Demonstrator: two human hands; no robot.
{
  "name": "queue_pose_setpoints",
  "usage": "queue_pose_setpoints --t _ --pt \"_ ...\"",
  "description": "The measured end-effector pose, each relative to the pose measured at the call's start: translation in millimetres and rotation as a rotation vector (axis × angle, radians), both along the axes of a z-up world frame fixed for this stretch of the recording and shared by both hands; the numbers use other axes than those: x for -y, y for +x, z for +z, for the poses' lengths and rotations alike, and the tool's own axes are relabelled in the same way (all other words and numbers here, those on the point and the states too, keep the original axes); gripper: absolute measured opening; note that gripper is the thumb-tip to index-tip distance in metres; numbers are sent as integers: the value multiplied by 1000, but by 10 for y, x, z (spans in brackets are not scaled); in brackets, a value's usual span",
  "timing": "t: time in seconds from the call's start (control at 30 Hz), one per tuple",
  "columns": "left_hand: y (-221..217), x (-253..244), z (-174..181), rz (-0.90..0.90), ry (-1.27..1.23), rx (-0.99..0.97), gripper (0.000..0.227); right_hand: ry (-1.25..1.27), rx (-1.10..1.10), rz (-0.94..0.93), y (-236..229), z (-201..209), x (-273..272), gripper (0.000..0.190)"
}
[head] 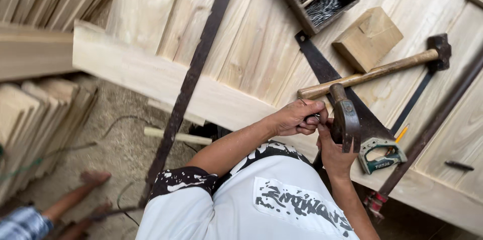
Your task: The person aligns a metal square on a wooden frame and then uses a hammer to drive nails into the wood to secure the pieces together. The person repeatedly picks up nails from a wooden box and hammers them into the frame.
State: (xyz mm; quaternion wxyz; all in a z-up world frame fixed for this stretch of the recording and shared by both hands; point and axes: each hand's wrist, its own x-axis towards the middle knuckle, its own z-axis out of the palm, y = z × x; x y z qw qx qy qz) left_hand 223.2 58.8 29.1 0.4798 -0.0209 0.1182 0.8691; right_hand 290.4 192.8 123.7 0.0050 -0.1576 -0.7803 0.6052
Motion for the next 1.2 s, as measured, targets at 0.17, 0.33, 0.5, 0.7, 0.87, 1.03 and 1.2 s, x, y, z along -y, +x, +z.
queue_pose_setpoints --t 0.17,0.33,0.5,0.7,0.87,1.03,1.2 --pt "414 -174 -1 169 -113 -99 42 -91 54 88 184 -64 -202 16" --pt "740 -410 -57 211 -201 -189 38 -209 55 185 452 -232 -613 11" --pt "1058 -689 -51 251 -134 -101 40 -169 77 263 626 -261 -973 8" --pt "1209 -851 4 368 -117 -230 41 -210 101 275 609 -179 -1150 13" --pt "1236 -980 -13 515 -173 -234 38 -376 137 284 564 -161 -1233 11" --pt "1256 -1019 -52 627 -308 -322 39 -312 124 357 507 -196 -1144 7" --pt "1218 -955 -58 660 -380 -377 42 -308 86 305 471 -241 -1013 6"
